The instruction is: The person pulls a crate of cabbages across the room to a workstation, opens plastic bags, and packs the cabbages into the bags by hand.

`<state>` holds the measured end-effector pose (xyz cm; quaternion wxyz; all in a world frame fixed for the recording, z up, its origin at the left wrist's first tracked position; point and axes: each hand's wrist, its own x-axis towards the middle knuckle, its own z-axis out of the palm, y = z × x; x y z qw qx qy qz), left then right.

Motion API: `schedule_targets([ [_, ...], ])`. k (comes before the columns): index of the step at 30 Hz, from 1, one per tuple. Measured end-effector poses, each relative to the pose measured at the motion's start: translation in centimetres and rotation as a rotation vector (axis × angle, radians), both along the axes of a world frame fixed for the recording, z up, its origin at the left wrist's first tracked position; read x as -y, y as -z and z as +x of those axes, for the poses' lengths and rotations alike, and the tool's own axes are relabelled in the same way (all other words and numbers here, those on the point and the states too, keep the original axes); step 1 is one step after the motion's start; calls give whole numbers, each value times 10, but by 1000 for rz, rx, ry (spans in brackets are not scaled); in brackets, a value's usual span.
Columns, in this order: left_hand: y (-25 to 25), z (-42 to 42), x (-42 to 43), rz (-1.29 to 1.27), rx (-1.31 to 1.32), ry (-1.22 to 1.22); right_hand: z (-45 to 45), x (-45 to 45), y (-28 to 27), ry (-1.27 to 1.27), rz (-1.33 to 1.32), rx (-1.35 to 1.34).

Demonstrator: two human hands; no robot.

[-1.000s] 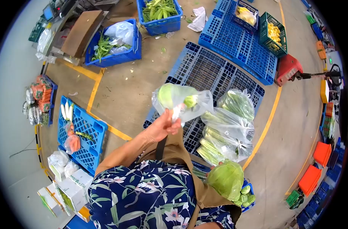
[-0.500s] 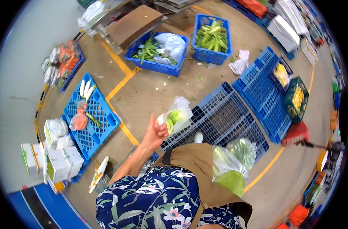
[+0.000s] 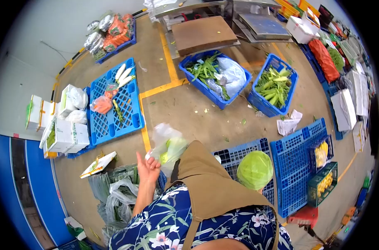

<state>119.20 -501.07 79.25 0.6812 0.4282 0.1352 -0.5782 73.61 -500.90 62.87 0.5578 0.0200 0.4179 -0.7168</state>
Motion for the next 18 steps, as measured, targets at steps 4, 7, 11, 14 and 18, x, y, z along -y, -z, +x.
schedule_targets([
  [4,7,26,22,-69,5,-165,29,105,20,-78,-62,12],
  [7,29,54,61,-82,12,-269,74,187,22,-147,-95,68],
  [11,81,115,132,-30,-19,-399,144,302,52,-207,-138,243],
  [14,133,173,184,46,-17,-465,197,384,90,-220,-174,257],
  [18,177,223,234,163,-20,-411,250,504,130,-187,-168,258],
])
